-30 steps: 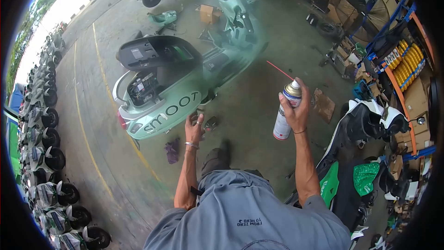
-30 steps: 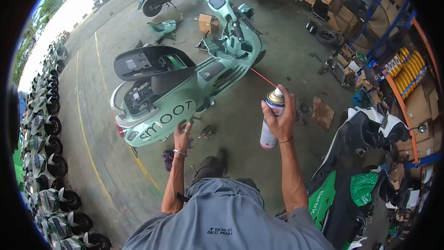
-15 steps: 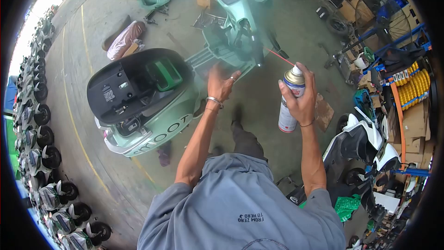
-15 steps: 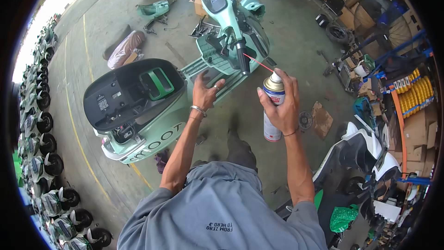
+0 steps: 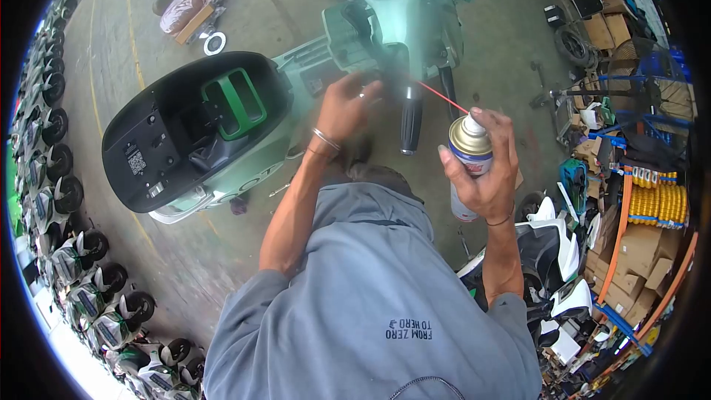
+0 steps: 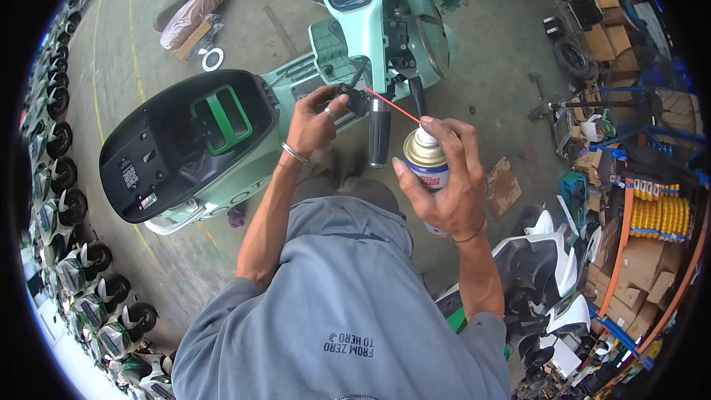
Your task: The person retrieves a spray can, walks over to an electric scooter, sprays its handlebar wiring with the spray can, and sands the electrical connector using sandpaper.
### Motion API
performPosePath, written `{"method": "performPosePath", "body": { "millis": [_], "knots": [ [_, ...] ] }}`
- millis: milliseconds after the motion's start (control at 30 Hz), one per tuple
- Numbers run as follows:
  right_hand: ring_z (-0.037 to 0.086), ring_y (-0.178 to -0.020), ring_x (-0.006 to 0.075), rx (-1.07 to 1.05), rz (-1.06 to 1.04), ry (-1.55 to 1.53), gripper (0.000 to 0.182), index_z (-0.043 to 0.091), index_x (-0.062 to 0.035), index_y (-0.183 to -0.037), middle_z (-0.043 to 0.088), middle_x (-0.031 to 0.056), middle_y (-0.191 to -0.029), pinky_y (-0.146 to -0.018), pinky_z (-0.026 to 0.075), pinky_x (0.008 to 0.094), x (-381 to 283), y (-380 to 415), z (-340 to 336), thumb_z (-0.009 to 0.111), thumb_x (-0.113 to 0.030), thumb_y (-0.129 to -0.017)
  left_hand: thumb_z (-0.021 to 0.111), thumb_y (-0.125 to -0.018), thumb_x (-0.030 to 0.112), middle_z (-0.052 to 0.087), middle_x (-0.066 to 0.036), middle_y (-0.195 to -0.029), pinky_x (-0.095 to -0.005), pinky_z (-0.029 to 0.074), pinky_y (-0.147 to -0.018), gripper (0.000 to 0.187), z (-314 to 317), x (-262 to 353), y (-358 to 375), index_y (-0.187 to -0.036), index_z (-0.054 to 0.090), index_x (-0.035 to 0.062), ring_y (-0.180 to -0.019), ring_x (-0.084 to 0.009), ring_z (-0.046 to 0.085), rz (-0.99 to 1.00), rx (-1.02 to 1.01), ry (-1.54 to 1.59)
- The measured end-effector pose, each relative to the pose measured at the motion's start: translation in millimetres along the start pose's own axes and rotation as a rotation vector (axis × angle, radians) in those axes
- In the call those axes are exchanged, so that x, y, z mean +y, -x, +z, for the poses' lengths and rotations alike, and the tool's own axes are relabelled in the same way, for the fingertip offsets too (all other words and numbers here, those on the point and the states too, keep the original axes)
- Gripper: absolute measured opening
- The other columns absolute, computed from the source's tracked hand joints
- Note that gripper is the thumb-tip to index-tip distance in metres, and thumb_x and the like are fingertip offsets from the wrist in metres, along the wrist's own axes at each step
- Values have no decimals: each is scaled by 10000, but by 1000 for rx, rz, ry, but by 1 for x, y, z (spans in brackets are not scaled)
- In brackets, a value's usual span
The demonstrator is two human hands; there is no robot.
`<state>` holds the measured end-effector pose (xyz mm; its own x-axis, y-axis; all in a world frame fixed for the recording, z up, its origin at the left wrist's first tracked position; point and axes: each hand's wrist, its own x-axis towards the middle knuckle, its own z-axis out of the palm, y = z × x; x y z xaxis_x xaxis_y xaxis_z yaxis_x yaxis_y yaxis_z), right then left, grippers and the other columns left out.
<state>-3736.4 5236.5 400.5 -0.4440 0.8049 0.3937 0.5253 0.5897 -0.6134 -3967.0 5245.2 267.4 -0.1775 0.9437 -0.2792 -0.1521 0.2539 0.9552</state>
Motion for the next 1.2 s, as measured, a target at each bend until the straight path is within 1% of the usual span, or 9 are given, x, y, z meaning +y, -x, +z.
{"method": "performPosePath", "body": {
  "millis": [100,200,300,400,467,567,800,1100,1200],
  "knots": [
    [619,-992,314,-73,19,35,615,538,-62,-1302,543,189,-1135,-777,546,401,-5,-14,-1,793,-142,-749,710,-912,252,661,0,-809,-225,354,-416,416,-22,4,-4,-1223,638,-13,-485,-48,481,-159,-84,198],
    [624,-979,316,-146,-21,40,612,546,-63,-1293,548,186,-1141,-760,553,393,-7,-30,2,791,-131,-737,721,-902,240,679,-13,-862,-217,339,-435,406,-32,4,-10,-1199,647,-28,-506,-36,454,-141,-101,220],
    [628,-981,320,-206,-66,63,612,552,-66,-1287,561,184,-1149,-760,555,390,-11,-43,7,792,-128,-727,741,-886,233,693,-24,-894,-214,366,-472,401,-38,10,-15,-1179,660,-28,-589,-43,503,-51,-112,95],
    [626,-994,331,-241,-39,72,609,551,-73,-1286,575,180,-1160,-755,560,397,-12,-56,18,790,-128,-728,754,-875,228,705,-35,-922,-225,440,-566,396,-40,22,-18,-1168,668,-25,-723,-70,573,-82,-128,127],
    [622,-1000,336,-265,-13,102,606,550,-78,-1283,586,169,-1159,-746,564,408,-16,-50,18,787,-124,-727,758,-871,209,714,-44,-954,-247,494,-707,395,-35,18,-10,-1170,661,-31,-852,-95,613,1,-68,5],
    [622,-994,338,-276,-11,119,600,550,-83,-1279,591,160,-1158,-736,567,412,-15,-57,24,781,-122,-727,761,-869,187,718,-52,-970,-263,501,-792,386,-38,17,-16,-1163,655,-40,-887,-96,623,67,-70,3],
    [624,-982,331,-298,25,147,593,553,-98,-1278,594,154,-1149,-733,572,410,-18,-61,28,776,-125,-729,770,-857,183,724,-79,-964,-273,508,-810,391,-40,28,-15,-1171,654,-18,-891,-114,643,56,-54,-75],
    [632,-950,321,-289,24,168,603,558,-89,-1282,585,160,-1132,-726,565,403,-18,-57,25,782,-128,-724,801,-824,204,712,-107,-981,-289,514,-820,524,-37,25,-14,-1259,602,-9,-903,-137,643,51,-9,-122],
    [634,-930,313,-155,-12,182,609,566,-87,-1279,578,164,-1100,-724,547,399,-12,-48,19,795,-142,-718,813,-813,210,698,-130,-1037,-284,512,-830,577,-34,18,-5,-1283,578,-26,-936,-147,637,44,-14,-12]
  ]
}}
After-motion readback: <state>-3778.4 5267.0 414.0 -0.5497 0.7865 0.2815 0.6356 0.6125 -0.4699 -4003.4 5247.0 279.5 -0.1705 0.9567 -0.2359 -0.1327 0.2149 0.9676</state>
